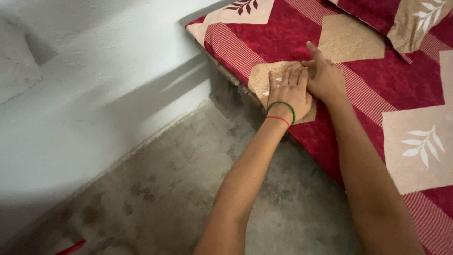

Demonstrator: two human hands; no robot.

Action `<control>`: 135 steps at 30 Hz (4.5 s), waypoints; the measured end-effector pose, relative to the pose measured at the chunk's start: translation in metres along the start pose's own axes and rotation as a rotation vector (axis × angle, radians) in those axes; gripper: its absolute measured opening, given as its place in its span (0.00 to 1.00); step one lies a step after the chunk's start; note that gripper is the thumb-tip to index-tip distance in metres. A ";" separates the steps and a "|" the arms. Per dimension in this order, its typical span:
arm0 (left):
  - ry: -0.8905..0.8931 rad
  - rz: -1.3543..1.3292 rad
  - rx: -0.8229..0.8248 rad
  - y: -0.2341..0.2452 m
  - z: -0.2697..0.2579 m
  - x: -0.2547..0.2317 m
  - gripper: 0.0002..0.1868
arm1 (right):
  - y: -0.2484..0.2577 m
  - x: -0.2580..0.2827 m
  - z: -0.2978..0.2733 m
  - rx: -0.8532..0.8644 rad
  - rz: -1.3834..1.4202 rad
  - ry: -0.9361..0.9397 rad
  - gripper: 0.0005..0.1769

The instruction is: The person makes a bed by unfolding a red and beige patterned sheet over the mattress, tucking the edges in along the side, and then placing a matching pillow onto the head of the bed, smoothing the surface with their hands.

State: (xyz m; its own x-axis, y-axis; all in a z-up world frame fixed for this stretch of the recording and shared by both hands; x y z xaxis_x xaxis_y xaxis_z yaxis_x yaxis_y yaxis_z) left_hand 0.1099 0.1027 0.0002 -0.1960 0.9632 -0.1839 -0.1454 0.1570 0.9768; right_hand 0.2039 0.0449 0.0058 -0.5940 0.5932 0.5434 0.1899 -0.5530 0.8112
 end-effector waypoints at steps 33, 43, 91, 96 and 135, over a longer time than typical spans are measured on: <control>0.271 0.153 0.164 0.000 0.054 0.123 0.34 | -0.052 0.013 -0.015 0.301 0.350 -0.051 0.33; 0.437 0.074 0.109 0.017 0.038 0.159 0.35 | -0.045 0.058 -0.019 0.291 0.045 0.269 0.32; 1.038 -0.284 -0.541 0.001 0.062 0.301 0.37 | -0.110 0.102 0.056 0.135 -0.091 0.216 0.30; 1.041 -0.378 -0.469 -0.020 0.069 0.305 0.41 | -0.108 0.106 0.056 0.073 -0.026 0.339 0.31; 0.846 -0.848 -0.448 -0.049 0.116 0.406 0.27 | -0.141 0.133 0.135 -0.087 0.119 0.262 0.22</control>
State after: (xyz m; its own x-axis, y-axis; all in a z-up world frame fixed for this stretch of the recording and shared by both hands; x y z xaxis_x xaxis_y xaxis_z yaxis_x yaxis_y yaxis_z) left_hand 0.1498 0.5111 -0.1093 -0.4112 0.1335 -0.9017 -0.8075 0.4056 0.4283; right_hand 0.2035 0.2803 -0.0069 -0.7553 0.3563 0.5500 0.2089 -0.6646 0.7174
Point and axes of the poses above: each hand's wrist, its own z-axis towards the middle knuckle, its own y-axis out of the back of the hand, x = y × z, the point moved 10 cm from there along z, towards the middle knuckle, and after that the axes turned 8 degrees about z, right-handed, at the moved point
